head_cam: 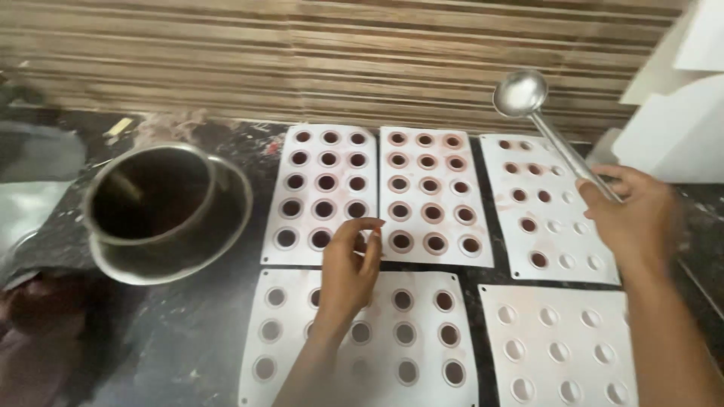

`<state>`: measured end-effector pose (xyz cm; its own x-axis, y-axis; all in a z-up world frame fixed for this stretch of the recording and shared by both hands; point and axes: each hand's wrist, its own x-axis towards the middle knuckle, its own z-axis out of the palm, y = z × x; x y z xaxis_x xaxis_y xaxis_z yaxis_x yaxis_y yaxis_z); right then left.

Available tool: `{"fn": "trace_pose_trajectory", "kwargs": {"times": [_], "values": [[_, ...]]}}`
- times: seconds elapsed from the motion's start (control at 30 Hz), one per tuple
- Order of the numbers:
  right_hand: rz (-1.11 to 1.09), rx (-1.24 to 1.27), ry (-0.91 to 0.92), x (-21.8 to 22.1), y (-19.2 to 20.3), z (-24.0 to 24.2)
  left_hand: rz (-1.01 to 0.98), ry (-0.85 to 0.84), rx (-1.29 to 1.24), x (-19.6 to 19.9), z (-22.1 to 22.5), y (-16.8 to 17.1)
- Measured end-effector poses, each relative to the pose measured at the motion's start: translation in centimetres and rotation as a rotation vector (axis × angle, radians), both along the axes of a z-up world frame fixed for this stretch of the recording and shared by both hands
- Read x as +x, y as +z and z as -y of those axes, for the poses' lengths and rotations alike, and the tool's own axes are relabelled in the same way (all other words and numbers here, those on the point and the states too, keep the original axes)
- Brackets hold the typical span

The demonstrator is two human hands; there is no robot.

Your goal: Pouring a dark liquid into circular silicone molds using a ladle.

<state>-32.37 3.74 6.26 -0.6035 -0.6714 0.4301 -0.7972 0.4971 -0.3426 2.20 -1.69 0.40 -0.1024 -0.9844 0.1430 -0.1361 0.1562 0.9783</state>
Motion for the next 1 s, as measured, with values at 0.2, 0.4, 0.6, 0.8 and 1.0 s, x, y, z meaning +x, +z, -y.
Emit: {"fn": "trace_pose_trajectory", "kwargs": {"times": [0.2, 0.4, 0.6, 0.8, 1.0], "values": [[0.545, -0.2, 0.57, 10.6, 6.1, 5.8, 0.084, 0.038, -0.181, 0.0, -0.2, -0.5], [-0.011, 0.176, 0.806, 25.7, 11.7, 10.1, 0.15, 0.054, -0.244, 0.2, -0.1, -0.7], [-0.305, 0.11, 1.104, 34.5, 8.9, 14.4, 0.136, 0.069, -0.261, 0.4, 0.3, -0.7], [-0.466, 0.178, 1.123, 38.5, 6.2, 16.8, 0.213, 0.034, -0.325, -0.1, 0.7, -3.0], [-0.405, 0.264, 1.109, 39.3, 6.1, 17.8, 0.211, 0.04, -0.381, 0.0, 0.6, -2.6]]}}
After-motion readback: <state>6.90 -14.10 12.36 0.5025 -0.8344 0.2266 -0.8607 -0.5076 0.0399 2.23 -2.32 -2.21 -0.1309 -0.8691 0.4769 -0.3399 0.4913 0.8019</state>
